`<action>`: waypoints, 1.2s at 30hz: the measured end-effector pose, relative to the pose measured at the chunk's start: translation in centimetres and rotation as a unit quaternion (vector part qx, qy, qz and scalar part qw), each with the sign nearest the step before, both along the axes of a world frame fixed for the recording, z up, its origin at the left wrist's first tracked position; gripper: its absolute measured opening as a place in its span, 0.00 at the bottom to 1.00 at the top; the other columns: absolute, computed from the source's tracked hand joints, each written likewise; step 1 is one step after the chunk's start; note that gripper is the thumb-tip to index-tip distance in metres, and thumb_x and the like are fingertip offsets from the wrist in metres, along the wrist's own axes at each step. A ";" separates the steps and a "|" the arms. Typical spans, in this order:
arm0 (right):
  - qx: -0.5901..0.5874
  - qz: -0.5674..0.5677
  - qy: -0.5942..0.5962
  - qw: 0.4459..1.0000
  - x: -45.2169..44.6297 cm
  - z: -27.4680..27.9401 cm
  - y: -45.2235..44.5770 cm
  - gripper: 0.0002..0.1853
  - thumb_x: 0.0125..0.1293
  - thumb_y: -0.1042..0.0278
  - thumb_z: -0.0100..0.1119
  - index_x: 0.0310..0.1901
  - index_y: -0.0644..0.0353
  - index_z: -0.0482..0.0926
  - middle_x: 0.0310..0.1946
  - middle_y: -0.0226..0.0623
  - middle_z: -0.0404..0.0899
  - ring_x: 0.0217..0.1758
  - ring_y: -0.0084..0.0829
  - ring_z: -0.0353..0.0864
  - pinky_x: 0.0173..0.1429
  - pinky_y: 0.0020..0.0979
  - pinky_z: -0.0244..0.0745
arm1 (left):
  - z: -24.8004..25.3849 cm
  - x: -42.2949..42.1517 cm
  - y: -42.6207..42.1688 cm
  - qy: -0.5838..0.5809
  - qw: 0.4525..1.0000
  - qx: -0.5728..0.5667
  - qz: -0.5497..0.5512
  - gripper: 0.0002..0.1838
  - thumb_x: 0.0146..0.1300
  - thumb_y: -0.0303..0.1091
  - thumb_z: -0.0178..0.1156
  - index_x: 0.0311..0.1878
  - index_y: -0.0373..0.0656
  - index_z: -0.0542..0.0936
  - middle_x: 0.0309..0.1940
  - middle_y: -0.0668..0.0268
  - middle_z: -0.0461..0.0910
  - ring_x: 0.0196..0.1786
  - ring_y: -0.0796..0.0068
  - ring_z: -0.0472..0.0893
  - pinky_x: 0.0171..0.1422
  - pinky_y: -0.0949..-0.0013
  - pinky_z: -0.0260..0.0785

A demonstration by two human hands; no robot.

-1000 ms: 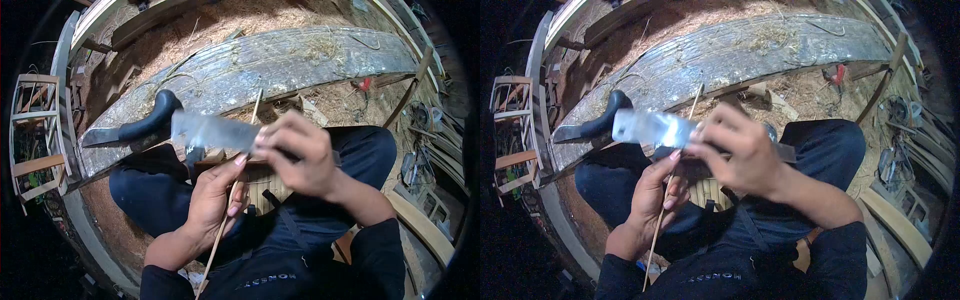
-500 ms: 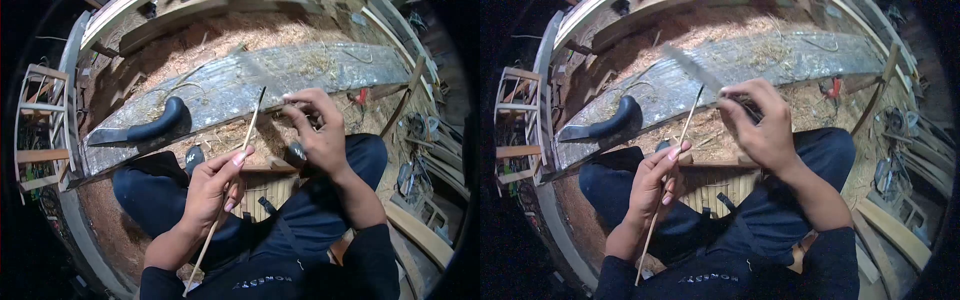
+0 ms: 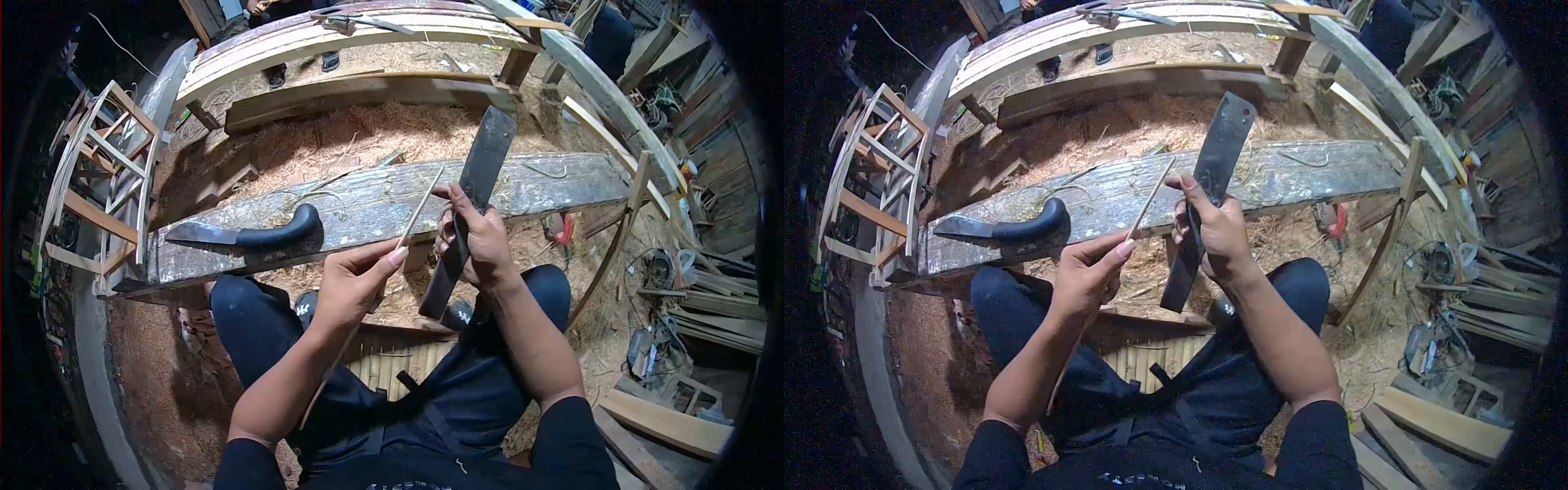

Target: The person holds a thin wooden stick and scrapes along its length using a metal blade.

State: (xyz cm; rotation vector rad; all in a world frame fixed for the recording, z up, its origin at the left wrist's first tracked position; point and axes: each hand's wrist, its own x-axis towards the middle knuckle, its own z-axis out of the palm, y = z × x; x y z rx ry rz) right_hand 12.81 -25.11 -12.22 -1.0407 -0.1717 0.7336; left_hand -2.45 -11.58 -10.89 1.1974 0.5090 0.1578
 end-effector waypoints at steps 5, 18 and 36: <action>0.038 -0.003 0.058 0.998 0.6 -0.4 -0.4 0.21 0.72 0.52 0.65 0.53 0.64 0.81 0.25 0.26 0.74 0.22 0.20 0.72 0.28 0.27 0.70 | -0.3 -0.1 -0.3 -0.009 0.999 0.037 0.000 0.16 0.69 0.33 0.69 0.56 0.38 0.86 0.19 0.82 0.70 0.18 0.94 0.59 0.22 0.80 0.44; 0.055 0.012 0.040 0.998 1.5 -0.6 -1.0 0.20 0.71 0.54 0.67 0.46 0.66 0.80 0.24 0.28 0.72 0.22 0.21 0.72 0.28 0.27 0.70 | -1.1 -0.2 -1.3 -0.060 0.990 0.124 -0.018 0.16 0.64 0.27 0.71 0.55 0.36 0.86 0.44 0.64 0.88 0.44 0.85 0.81 0.49 0.79 0.73; 0.023 -0.007 0.012 1.000 1.5 -0.2 -1.2 0.18 0.70 0.59 0.68 0.49 0.67 0.81 0.36 0.37 0.84 0.25 0.19 0.74 0.30 0.27 0.74 | -0.3 -0.5 -0.5 0.016 0.983 0.161 -0.085 0.14 0.71 0.37 0.66 0.46 0.32 0.87 0.27 0.69 0.84 0.33 0.85 0.77 0.38 0.75 0.69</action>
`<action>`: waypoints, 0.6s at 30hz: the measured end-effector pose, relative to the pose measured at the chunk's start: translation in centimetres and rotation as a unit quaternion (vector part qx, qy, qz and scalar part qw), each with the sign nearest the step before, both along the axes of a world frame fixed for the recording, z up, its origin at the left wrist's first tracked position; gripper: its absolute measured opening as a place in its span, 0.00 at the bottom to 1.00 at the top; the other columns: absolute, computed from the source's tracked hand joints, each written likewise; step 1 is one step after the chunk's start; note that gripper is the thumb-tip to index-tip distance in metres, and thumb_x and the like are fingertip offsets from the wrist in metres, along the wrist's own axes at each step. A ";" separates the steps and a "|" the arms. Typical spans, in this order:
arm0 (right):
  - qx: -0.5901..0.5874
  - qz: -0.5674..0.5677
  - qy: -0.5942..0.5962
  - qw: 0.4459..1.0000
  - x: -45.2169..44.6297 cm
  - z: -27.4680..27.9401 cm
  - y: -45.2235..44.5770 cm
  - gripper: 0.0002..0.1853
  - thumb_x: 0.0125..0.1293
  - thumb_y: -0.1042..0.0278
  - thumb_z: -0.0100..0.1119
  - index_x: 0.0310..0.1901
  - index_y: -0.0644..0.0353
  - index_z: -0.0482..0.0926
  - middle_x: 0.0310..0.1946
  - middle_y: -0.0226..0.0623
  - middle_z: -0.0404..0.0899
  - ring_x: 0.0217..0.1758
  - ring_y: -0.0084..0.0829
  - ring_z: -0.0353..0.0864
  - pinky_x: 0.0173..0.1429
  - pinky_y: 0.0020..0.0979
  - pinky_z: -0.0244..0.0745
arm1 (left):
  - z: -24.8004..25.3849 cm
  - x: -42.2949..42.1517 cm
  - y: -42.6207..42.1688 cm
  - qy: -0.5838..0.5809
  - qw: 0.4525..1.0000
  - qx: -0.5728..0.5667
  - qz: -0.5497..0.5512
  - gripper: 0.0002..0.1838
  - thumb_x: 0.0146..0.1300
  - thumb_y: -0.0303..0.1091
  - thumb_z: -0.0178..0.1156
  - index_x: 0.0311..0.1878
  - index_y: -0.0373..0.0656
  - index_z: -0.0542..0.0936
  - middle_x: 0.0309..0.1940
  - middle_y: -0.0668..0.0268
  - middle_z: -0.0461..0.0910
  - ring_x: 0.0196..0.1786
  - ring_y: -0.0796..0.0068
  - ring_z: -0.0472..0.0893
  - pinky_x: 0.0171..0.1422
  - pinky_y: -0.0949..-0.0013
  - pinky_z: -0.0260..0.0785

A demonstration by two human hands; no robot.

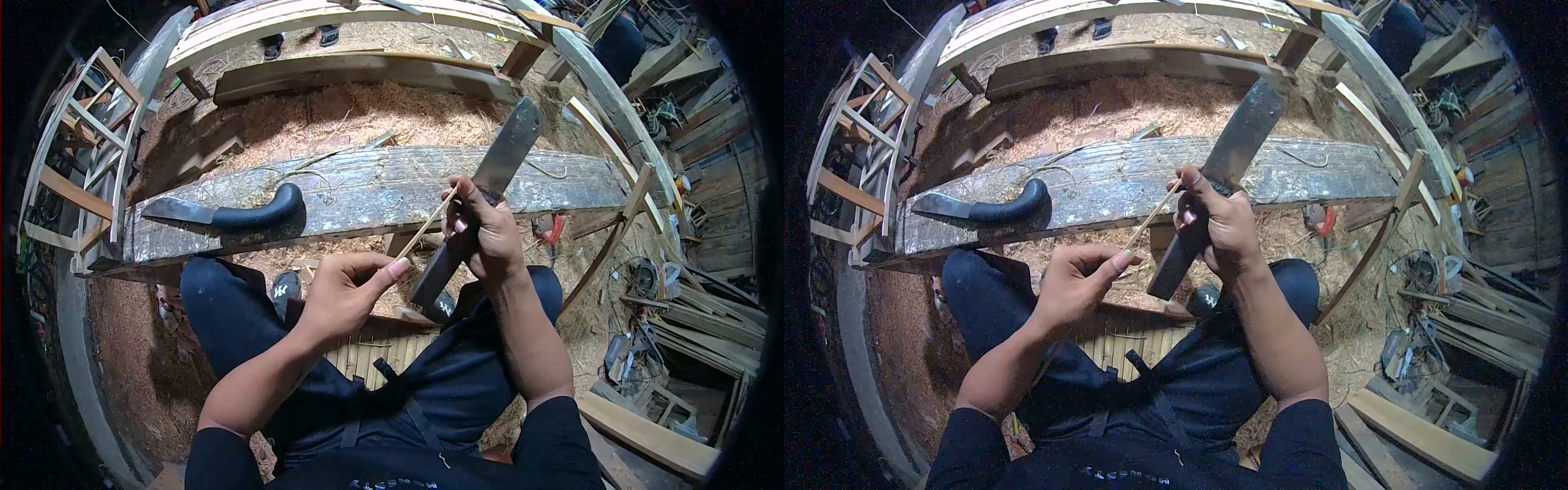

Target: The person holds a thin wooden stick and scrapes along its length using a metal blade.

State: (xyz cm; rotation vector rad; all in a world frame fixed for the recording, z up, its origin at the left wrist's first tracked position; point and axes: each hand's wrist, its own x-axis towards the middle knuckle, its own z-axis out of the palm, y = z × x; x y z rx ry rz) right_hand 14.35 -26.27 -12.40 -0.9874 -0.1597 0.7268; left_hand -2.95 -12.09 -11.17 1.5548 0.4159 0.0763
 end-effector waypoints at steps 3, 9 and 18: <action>0.002 0.003 0.007 1.000 0.1 -0.2 0.0 0.16 0.70 0.60 0.68 0.47 0.65 0.81 0.37 0.38 0.85 0.25 0.19 0.74 0.31 0.26 0.74 | -0.1 0.0 0.2 0.018 1.000 -0.006 -0.008 0.14 0.72 0.37 0.65 0.46 0.32 0.88 0.29 0.69 0.85 0.33 0.86 0.76 0.39 0.76 0.69; -0.007 0.006 -0.010 1.000 0.0 0.2 0.2 0.16 0.71 0.59 0.67 0.47 0.65 0.80 0.38 0.40 0.85 0.25 0.19 0.74 0.31 0.26 0.74 | -0.9 0.0 0.1 -0.042 0.999 -0.027 -0.008 0.15 0.75 0.37 0.60 0.44 0.34 0.88 0.20 0.80 0.71 0.23 0.91 0.62 0.26 0.76 0.51; 0.067 0.070 0.146 0.984 2.5 -1.1 -0.5 0.16 0.79 0.64 0.48 0.52 0.72 0.73 0.42 0.47 0.79 0.36 0.36 0.80 0.43 0.40 0.80 | -1.5 -0.2 1.3 0.005 0.994 -0.110 0.002 0.17 0.78 0.37 0.53 0.49 0.34 0.87 0.16 0.79 0.67 0.20 0.91 0.62 0.24 0.77 0.50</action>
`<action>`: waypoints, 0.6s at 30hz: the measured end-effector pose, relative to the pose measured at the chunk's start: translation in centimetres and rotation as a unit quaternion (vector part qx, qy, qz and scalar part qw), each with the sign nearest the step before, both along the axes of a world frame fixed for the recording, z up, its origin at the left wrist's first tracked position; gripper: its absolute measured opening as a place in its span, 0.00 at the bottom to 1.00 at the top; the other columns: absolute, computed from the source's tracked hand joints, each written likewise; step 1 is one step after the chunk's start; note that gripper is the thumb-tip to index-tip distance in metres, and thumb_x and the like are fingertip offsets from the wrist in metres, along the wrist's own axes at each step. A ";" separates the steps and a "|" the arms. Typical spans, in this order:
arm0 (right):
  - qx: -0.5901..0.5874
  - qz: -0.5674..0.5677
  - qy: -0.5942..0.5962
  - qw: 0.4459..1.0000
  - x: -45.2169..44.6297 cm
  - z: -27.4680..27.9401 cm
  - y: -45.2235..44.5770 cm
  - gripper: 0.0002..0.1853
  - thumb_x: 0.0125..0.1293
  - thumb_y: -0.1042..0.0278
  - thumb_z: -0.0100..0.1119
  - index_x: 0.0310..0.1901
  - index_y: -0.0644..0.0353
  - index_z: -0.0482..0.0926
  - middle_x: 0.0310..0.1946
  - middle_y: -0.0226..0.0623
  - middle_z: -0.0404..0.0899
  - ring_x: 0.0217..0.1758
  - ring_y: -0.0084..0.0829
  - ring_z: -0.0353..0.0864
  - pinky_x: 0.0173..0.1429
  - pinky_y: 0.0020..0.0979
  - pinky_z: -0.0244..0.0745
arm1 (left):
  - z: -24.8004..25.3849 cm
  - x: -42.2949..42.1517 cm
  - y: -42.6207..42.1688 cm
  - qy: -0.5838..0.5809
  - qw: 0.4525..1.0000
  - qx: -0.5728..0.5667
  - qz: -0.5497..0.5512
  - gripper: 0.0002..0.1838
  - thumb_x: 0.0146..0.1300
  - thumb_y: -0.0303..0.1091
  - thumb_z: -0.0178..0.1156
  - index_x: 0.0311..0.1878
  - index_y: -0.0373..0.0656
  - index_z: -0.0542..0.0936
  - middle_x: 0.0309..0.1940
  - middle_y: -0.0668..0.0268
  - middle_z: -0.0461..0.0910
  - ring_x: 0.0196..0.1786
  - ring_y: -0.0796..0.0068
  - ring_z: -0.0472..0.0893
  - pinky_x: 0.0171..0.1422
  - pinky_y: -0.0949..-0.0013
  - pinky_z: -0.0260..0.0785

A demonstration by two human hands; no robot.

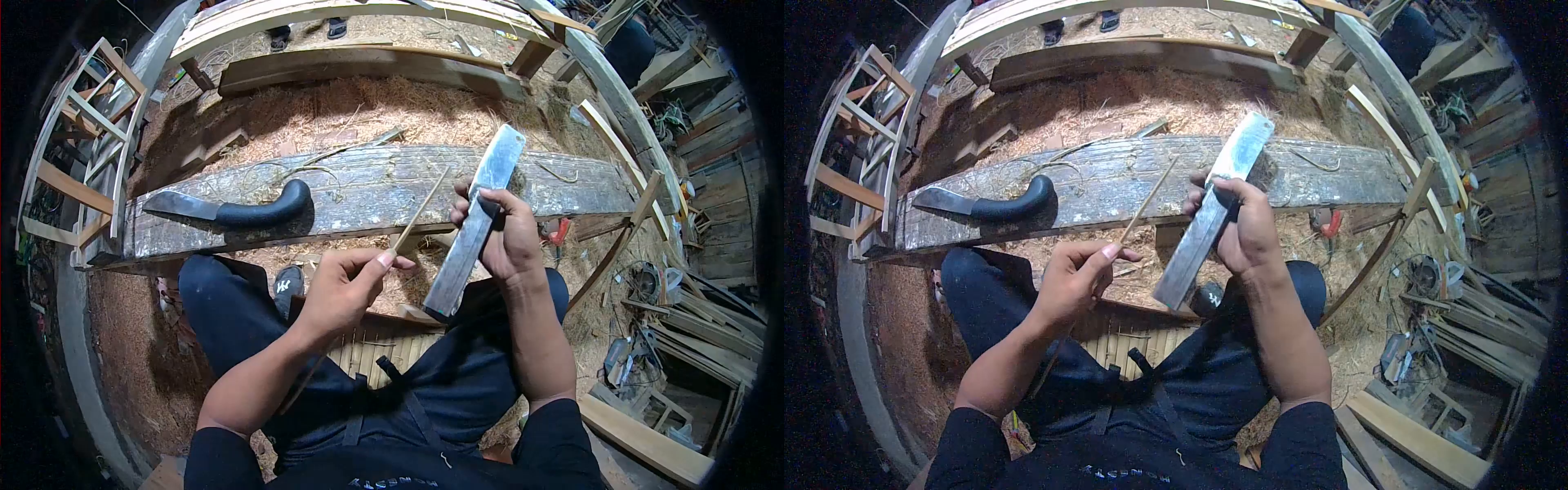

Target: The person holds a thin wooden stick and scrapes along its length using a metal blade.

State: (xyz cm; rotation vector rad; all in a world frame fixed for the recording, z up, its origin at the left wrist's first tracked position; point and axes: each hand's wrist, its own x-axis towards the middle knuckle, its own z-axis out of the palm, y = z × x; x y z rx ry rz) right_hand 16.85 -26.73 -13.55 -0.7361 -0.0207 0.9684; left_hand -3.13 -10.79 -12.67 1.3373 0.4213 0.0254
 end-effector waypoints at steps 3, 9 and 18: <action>-0.065 -0.085 0.030 0.994 -0.6 2.0 0.7 0.21 0.81 0.60 0.43 0.61 0.71 0.69 0.50 0.51 0.78 0.47 0.44 0.83 0.58 0.49 0.82 | 0.4 0.0 0.2 0.000 1.000 -0.002 0.023 0.17 0.79 0.37 0.53 0.49 0.34 0.87 0.15 0.81 0.63 0.18 0.91 0.58 0.23 0.77 0.46; 0.162 0.102 0.009 0.981 1.2 -0.1 -1.2 0.26 0.83 0.51 0.39 0.68 0.65 0.64 0.55 0.53 0.74 0.47 0.46 0.84 0.58 0.56 0.82 | 0.9 0.1 0.5 0.024 0.999 -0.012 0.038 0.17 0.79 0.36 0.53 0.48 0.33 0.86 0.15 0.80 0.63 0.18 0.91 0.59 0.23 0.77 0.47; -0.084 -0.110 -0.019 0.990 -1.2 2.8 0.5 0.13 0.80 0.67 0.44 0.58 0.64 0.66 0.43 0.47 0.76 0.46 0.40 0.84 0.50 0.45 0.88 | 0.6 0.2 0.5 0.019 0.998 -0.045 0.031 0.18 0.80 0.37 0.50 0.50 0.33 0.85 0.15 0.80 0.62 0.18 0.90 0.57 0.23 0.77 0.46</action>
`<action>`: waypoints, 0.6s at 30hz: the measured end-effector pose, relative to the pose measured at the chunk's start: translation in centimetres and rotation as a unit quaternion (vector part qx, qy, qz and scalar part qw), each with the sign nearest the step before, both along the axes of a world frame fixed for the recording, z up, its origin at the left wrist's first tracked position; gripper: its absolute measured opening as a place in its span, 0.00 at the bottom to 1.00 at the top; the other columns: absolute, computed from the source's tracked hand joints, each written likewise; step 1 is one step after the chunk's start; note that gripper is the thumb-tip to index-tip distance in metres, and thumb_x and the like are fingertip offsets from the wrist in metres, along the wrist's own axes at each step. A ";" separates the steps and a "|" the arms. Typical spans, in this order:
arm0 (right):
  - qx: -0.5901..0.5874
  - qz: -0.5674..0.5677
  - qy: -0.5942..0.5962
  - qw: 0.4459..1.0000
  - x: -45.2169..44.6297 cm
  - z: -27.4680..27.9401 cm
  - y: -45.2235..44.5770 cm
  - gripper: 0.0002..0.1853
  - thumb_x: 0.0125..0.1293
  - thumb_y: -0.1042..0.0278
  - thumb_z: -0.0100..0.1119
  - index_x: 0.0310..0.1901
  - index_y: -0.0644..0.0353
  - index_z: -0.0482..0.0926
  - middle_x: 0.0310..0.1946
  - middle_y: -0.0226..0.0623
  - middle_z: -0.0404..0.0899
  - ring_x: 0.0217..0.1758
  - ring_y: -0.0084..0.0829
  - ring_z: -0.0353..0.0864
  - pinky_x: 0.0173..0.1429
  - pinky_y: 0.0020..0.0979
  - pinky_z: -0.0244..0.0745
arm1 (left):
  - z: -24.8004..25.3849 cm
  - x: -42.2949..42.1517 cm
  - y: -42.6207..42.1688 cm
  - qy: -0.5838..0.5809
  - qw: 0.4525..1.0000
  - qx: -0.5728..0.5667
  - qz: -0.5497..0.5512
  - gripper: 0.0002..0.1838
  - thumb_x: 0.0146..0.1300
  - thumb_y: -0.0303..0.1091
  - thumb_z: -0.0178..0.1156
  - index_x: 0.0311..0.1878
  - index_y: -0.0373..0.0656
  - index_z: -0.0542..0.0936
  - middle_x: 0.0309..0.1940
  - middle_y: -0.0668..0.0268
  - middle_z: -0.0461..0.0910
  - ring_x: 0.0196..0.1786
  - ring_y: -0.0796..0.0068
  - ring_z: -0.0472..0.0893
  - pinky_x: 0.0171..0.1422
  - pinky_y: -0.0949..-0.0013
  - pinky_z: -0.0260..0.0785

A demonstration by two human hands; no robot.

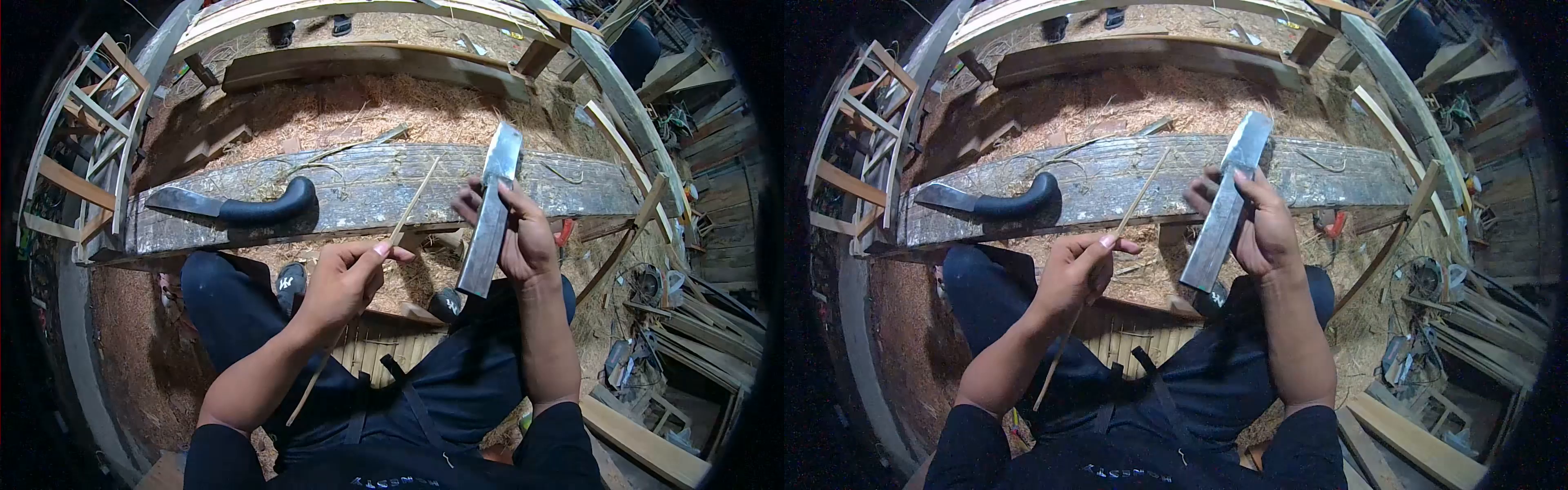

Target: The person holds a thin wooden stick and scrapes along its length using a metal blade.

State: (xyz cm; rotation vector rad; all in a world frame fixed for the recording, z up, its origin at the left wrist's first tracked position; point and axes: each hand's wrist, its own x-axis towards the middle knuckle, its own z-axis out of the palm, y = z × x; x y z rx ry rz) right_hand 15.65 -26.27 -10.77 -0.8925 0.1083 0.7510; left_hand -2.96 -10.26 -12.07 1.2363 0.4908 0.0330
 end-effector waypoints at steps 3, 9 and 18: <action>0.019 0.134 -0.059 0.989 0.3 -1.0 -1.3 0.14 0.82 0.60 0.40 0.58 0.60 0.66 0.42 0.45 0.76 0.32 0.32 0.82 0.32 0.35 0.85 | -0.6 0.1 0.1 0.006 0.999 -0.033 0.004 0.19 0.79 0.38 0.49 0.53 0.31 0.83 0.14 0.79 0.61 0.16 0.88 0.58 0.20 0.78 0.49; 0.091 0.210 0.033 0.973 -0.9 -1.6 -1.7 0.22 0.83 0.51 0.34 0.56 0.63 0.67 0.42 0.44 0.74 0.22 0.23 0.68 0.18 0.22 0.70 | 0.4 0.0 -0.4 0.021 0.995 -0.088 0.030 0.19 0.78 0.34 0.50 0.66 0.40 0.75 0.16 0.78 0.63 0.17 0.87 0.60 0.20 0.80 0.53; -0.043 0.099 -0.034 0.994 -2.7 -1.8 -1.5 0.20 0.82 0.57 0.40 0.60 0.67 0.69 0.42 0.47 0.79 0.36 0.36 0.84 0.39 0.40 0.87 | 0.3 -0.3 -0.2 0.019 0.992 -0.121 0.041 0.19 0.75 0.29 0.51 0.68 0.43 0.70 0.18 0.73 0.66 0.16 0.84 0.61 0.21 0.78 0.54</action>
